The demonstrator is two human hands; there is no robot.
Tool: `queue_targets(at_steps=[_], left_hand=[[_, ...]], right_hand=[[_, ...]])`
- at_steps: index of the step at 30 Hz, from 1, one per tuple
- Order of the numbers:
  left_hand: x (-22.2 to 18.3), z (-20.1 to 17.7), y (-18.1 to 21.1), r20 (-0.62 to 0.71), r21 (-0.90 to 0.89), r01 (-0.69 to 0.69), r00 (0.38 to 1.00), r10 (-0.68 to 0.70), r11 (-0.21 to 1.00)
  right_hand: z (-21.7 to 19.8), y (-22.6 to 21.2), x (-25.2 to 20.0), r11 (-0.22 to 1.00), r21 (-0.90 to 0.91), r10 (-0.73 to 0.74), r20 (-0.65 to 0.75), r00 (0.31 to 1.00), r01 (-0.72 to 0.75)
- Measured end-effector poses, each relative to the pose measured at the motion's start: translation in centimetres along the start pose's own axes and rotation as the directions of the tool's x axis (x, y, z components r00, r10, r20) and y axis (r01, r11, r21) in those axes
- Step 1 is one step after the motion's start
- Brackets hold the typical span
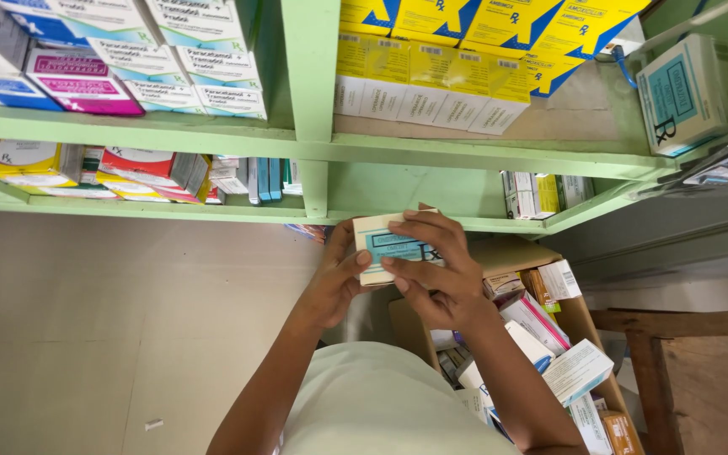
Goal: The person picks up various medicine boxes from a cardboard box on the floor, opens them to reveal blister packs, and places them onto a green shelf. The person handles boxes of Amoxicillin, Loperamide, and other medications, arranging them in rows on the shelf.
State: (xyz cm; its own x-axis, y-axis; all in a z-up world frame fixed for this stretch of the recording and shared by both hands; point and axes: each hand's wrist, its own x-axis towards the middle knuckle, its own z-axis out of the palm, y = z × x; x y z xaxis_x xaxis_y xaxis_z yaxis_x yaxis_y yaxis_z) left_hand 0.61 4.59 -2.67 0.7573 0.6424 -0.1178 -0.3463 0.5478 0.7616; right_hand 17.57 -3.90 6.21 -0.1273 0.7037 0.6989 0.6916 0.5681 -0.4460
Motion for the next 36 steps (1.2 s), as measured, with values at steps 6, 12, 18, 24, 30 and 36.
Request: queue_targets(at_steps=[6, 12, 18, 24, 30, 36], left_hand=[[0.4, -1.1, 0.2, 0.107, -0.346, 0.129, 0.99, -0.097, 0.929], [0.6, 1.1, 3.7, 0.293, -0.574, 0.244, 0.953, -0.082, 0.781], [1.9, 1.1, 2.2, 0.334, -0.646, 0.312, 0.936, -0.11, 0.696], [2.9, 1.5, 1.9, 0.164, -0.38, 0.17, 0.98, -0.115, 0.909], [6.0, 6.1, 2.7, 0.153, -0.049, -0.192, 0.968, 0.197, 0.98], [18.6, 15.0, -0.5, 0.594, 0.342, -0.37, 0.797, 0.107, 0.864]], right_hand=[[-0.4, 0.6, -0.6, 0.981, 0.174, 0.077, 0.058, 0.995, -0.086], [-1.7, 1.3, -2.5, 0.757, 0.335, 0.541, 0.163, 0.825, -0.562], [-3.2, 2.0, -3.8, 0.611, 0.488, 0.661, 0.118, 0.741, -0.623], [-4.8, 2.4, -6.2, 0.512, 0.62, 0.741, 0.031, 0.671, -0.595], [-9.6, -0.2, -6.4, 0.741, 0.338, 0.667, -0.462, 0.584, -0.58], [-14.4, 6.5, -4.2, 0.699, -0.175, 0.37, -0.741, 0.56, -0.694]])
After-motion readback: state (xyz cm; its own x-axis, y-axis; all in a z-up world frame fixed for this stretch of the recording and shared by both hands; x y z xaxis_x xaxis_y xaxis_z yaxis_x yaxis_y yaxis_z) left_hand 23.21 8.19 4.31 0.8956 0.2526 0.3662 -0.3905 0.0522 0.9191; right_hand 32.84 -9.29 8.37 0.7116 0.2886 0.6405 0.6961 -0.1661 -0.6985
